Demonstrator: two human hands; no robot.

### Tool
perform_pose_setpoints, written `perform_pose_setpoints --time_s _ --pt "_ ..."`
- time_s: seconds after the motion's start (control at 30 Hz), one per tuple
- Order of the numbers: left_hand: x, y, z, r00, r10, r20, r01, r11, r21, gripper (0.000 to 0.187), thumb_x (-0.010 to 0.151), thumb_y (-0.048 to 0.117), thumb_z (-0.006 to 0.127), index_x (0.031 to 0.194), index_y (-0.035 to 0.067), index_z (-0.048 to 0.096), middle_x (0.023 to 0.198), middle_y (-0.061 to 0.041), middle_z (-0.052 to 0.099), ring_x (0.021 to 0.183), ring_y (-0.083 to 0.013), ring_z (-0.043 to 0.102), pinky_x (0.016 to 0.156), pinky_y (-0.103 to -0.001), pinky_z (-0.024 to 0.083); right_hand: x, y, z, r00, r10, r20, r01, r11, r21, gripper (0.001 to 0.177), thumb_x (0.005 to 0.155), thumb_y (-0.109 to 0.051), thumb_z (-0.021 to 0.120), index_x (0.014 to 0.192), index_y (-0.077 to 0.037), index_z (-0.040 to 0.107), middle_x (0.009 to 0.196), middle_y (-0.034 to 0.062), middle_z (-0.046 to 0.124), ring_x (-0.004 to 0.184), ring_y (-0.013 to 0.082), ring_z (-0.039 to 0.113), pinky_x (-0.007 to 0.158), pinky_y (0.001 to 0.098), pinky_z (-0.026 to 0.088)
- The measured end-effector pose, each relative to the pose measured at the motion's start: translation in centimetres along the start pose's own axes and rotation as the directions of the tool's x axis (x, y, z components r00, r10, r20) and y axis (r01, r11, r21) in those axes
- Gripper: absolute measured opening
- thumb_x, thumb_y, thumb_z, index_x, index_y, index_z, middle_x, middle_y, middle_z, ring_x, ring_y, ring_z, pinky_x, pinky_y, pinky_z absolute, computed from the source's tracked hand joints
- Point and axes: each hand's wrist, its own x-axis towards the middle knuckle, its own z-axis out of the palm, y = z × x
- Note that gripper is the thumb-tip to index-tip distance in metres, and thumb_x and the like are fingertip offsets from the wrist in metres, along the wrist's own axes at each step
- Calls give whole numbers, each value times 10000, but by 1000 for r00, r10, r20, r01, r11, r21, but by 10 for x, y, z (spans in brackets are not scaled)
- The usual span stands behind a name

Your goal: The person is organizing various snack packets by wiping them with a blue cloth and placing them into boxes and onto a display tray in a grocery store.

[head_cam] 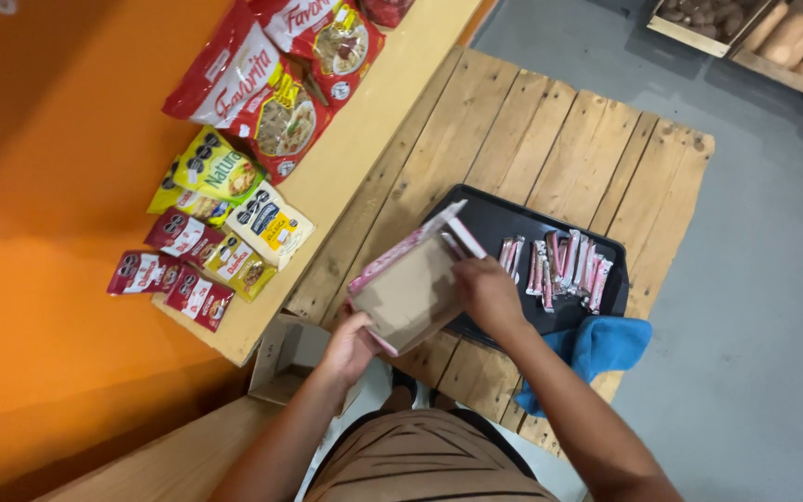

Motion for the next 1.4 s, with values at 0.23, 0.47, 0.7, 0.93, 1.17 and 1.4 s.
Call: perform_pose_setpoints --time_s 0.23,0.47,0.7,0.93,1.17,1.4 --pt "-20 8 -1 992 0 -128 -8 998 -57 620 724 29 516 1309 171 371 1210 -168 580 1073 -380 560 831 -650 451 -62 132 114 642 758 117 -765 621 171 211 845 -178 598 1029 -76 606 908 177 651 892 390 632 789 500 498" --pt "-36 6 10 992 -4 -123 3 1000 -6 717 693 58 539 1348 217 294 1234 -163 549 1091 -418 536 807 -698 426 -44 129 137 349 889 298 -925 378 -43 355 841 -114 471 1159 -67 320 1152 208 531 1046 437 592 896 558 468" --pt "-45 11 9 990 73 -122 -71 997 27 693 693 40 541 1308 222 277 1255 -154 515 1091 -396 520 811 -683 422 -49 134 89 572 809 138 -755 453 473 224 826 -187 577 971 -48 675 673 175 636 683 340 649 644 428 452" --pt "-20 -14 -2 1000 -12 -26 13 1000 3 591 719 77 542 1280 145 370 1188 -129 545 1049 -330 538 814 -571 474 16 -8 -58 772 449 450 -613 714 339 352 773 -186 691 1077 -17 632 887 264 670 879 442 652 727 515 502" --pt "7 -38 -16 995 -81 62 84 995 -57 508 732 89 544 1228 81 433 1136 -178 585 1030 -367 570 818 -667 450 24 -6 35 735 499 460 -466 864 -191 265 820 -163 601 1067 -66 598 907 174 671 822 389 690 667 480 566" --pt "-21 -6 -4 996 -64 65 66 997 -35 481 714 105 549 1184 46 470 1083 -149 605 981 -319 591 772 -623 494 22 -1 -13 873 441 207 -469 877 108 255 778 -84 649 1029 -127 665 863 97 625 801 384 678 729 450 552"
